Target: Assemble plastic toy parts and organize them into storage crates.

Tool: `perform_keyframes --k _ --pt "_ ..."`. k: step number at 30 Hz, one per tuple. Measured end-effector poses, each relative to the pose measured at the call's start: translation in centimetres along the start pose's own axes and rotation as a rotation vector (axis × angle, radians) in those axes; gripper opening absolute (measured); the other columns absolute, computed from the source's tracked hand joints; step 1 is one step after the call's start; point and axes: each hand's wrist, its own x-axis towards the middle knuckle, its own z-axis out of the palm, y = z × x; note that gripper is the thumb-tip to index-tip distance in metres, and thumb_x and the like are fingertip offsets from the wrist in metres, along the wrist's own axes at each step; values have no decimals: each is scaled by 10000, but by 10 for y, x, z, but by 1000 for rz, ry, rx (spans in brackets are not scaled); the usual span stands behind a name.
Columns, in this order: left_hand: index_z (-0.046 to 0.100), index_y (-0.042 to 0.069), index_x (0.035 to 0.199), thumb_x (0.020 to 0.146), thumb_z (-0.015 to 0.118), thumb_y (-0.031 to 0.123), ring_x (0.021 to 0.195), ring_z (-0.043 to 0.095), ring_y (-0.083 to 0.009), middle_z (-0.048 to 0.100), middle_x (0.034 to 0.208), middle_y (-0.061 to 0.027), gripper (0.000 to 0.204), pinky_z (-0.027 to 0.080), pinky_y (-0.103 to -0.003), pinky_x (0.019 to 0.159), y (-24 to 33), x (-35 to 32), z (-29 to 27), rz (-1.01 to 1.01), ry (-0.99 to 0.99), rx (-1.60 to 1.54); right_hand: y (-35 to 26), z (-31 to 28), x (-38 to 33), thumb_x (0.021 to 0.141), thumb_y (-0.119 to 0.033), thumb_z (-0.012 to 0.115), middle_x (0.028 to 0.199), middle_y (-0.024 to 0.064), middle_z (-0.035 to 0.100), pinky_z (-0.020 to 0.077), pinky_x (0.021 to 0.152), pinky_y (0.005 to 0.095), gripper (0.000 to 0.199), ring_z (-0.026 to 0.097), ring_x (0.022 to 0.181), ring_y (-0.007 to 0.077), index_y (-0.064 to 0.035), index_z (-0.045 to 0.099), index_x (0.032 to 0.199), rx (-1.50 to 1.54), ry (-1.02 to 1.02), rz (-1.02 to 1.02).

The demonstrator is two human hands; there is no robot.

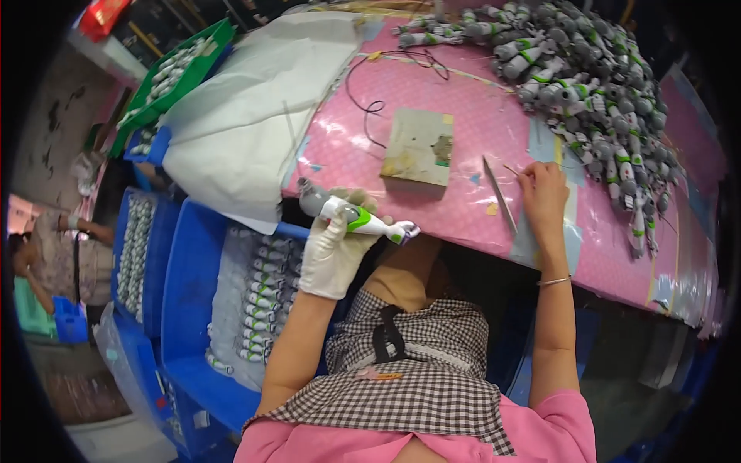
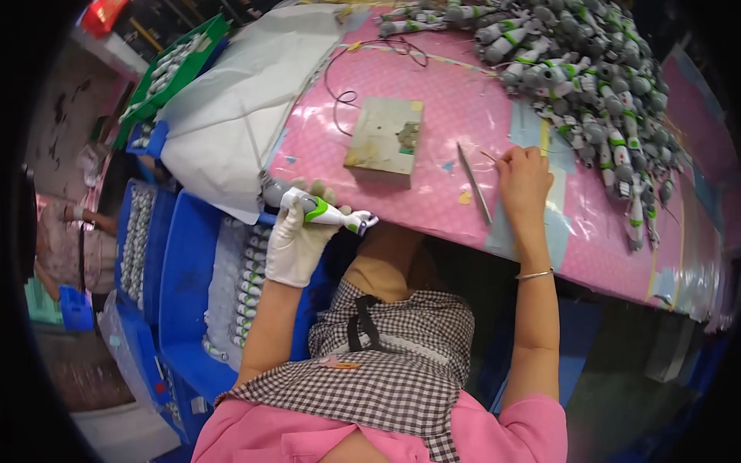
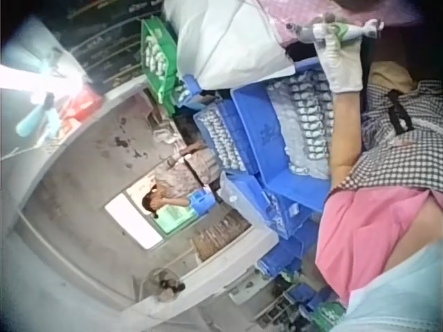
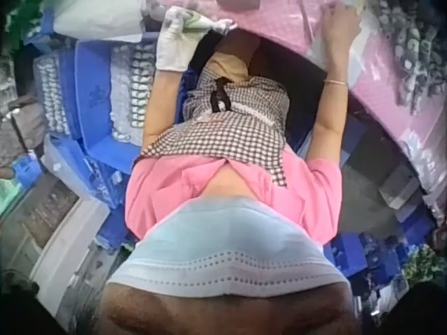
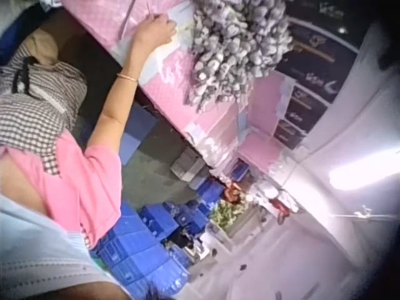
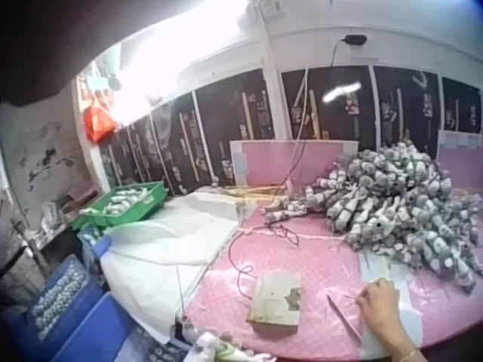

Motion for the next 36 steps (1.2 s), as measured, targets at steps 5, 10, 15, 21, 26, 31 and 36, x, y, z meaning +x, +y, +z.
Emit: perform_keyframes --k 5,10,15,21,26,31,36 --pt "501 113 1163 874 548 356 770 551 -176 550 951 -40 381 469 -326 708 8 -1 -8 -31 -1 -48 -2 13 0 798 -198 611 907 60 538 398 708 458 108 514 900 278 -97 585 826 -220 74 45" --pt "573 105 1081 864 520 455 960 546 -234 557 1046 -55 415 433 -454 861 24 -2 -19 -288 -275 -577 -4 13 -2 804 -211 615 860 35 545 404 674 411 109 553 841 220 -111 597 841 -146 96 42" --pt "601 85 872 860 536 403 1349 193 -363 386 1366 -161 325 63 -717 996 23 2 -9 -200 -189 -408 -4 13 -1 809 -217 616 854 50 551 413 672 400 123 558 820 235 -99 599 838 -107 121 28" --pt "583 81 873 865 535 386 1334 233 -359 376 1368 -170 308 115 -676 1023 23 4 -4 -194 -153 -497 -5 11 2 808 -210 621 860 66 561 428 677 395 132 561 829 245 -87 604 851 -96 109 36" --pt "551 39 968 884 548 356 981 548 -288 526 1190 -160 327 440 -440 826 15 -1 -10 -187 17 -112 -16 -7 -3 816 -127 603 946 71 598 450 724 354 164 575 863 212 -47 618 959 68 342 -118" --pt "495 39 1052 902 549 274 616 543 -142 586 877 -86 284 435 -235 528 -1 -10 17 -218 96 436 -83 -35 -14 890 -142 555 868 49 658 457 520 219 250 539 562 62 25 591 1072 908 -306 177" --pt "487 29 1045 901 550 221 616 532 -113 557 798 -45 247 424 -226 531 -25 -8 35 -322 38 666 -96 -14 -10 903 -170 534 992 119 649 513 540 208 310 600 576 110 58 559 1111 1660 -412 496"
